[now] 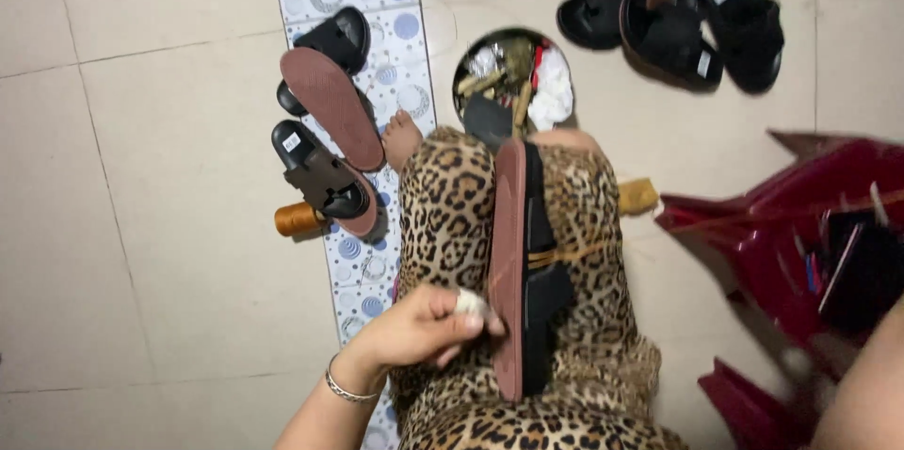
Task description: Hand-stitching the sole of a sandal using thread and a needle or awl.
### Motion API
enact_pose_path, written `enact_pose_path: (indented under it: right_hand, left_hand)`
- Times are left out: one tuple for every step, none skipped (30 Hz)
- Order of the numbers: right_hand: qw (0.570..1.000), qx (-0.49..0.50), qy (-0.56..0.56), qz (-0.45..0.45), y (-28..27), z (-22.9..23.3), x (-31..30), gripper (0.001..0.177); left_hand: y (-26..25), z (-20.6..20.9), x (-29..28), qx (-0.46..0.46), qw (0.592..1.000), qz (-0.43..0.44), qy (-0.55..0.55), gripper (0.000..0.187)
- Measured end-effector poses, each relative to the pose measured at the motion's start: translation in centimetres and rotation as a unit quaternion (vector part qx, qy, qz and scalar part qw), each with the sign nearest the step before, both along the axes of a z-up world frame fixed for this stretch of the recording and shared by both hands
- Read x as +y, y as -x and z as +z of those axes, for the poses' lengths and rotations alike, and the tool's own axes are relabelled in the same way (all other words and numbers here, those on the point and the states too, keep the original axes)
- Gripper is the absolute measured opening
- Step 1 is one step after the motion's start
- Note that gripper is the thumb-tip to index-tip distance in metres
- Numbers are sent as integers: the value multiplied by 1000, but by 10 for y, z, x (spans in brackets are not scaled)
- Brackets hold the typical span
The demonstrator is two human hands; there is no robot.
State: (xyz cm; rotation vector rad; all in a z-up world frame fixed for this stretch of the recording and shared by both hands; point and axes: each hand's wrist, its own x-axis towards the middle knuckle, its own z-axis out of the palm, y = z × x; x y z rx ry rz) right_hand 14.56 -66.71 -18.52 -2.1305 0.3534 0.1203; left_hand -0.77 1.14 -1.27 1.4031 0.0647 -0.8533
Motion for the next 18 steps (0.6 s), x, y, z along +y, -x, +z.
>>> enact_pose_path:
  right_hand:
    - [1000, 4, 13, -14, 9, 7, 26, 41]
    - [999, 8, 25, -28, 16, 14, 54, 47]
    - [999, 13, 24, -28, -7, 61, 162, 47]
    - [997, 28, 36, 62, 14, 116, 266, 39]
    - [986, 38, 44, 153, 63, 180, 350, 56]
    - [987, 36, 42, 154, 68, 177, 353, 56]
    - [933, 90, 53, 345, 73, 174, 356, 61]
    - [840, 139, 63, 521, 77, 172, 359, 77]
    - [839, 140, 63, 522, 74, 180, 360, 77]
    - [858, 50, 28, 511, 71, 188, 361, 41]
    - [867, -40, -5, 496, 68, 196, 361, 12]
    - [866, -39, -4, 498, 63, 203, 370, 12]
    - [862, -40, -141, 485, 59, 211, 379, 19]
    - [841, -39, -276, 464, 55, 218, 388, 30]
    - [842, -37, -276, 462, 56, 214, 400, 30]
    - [811, -2, -426, 400, 58, 211, 413, 34]
    - [757, 29, -565, 326, 60, 206, 427, 43]
    - [757, 28, -567, 323, 54, 184, 414, 43]
  left_hand:
    - [-3, -1, 0, -8, 990, 3, 138, 31]
    - [-6, -4, -1, -16, 962, 5, 272, 29]
    - [-22, 3, -9, -11, 962, 6, 272, 29]
    - [-38, 9, -18, -93, 981, 51, 160, 30]
    - [-59, 14, -25, -179, 978, 95, 42, 33]
    - [-70, 14, -31, -181, 978, 95, 40, 33]
    - [-81, 14, -37, -376, 909, 149, -99, 14]
    - [-91, 13, -43, -548, 782, 188, -231, 29]
    - [-105, 22, -34, -547, 782, 189, -231, 29]
    - [-119, 32, -25, -612, 709, 211, -278, 17]
    - [-133, 40, -18, -670, 628, 231, -321, 11]
    - [-138, 40, -13, -669, 629, 232, -321, 11]
    - [-143, 39, -9, -539, 763, 320, -157, 19]
    - [-147, 39, -6, -372, 846, 381, 18, 31]
    - [-152, 30, 0, -370, 847, 381, 18, 31]
    - [-157, 21, 5, -224, 854, 450, 132, 31]
    - [-163, 13, 12, -73, 827, 503, 239, 33]
    - [-157, 8, 22, -72, 829, 501, 237, 33]
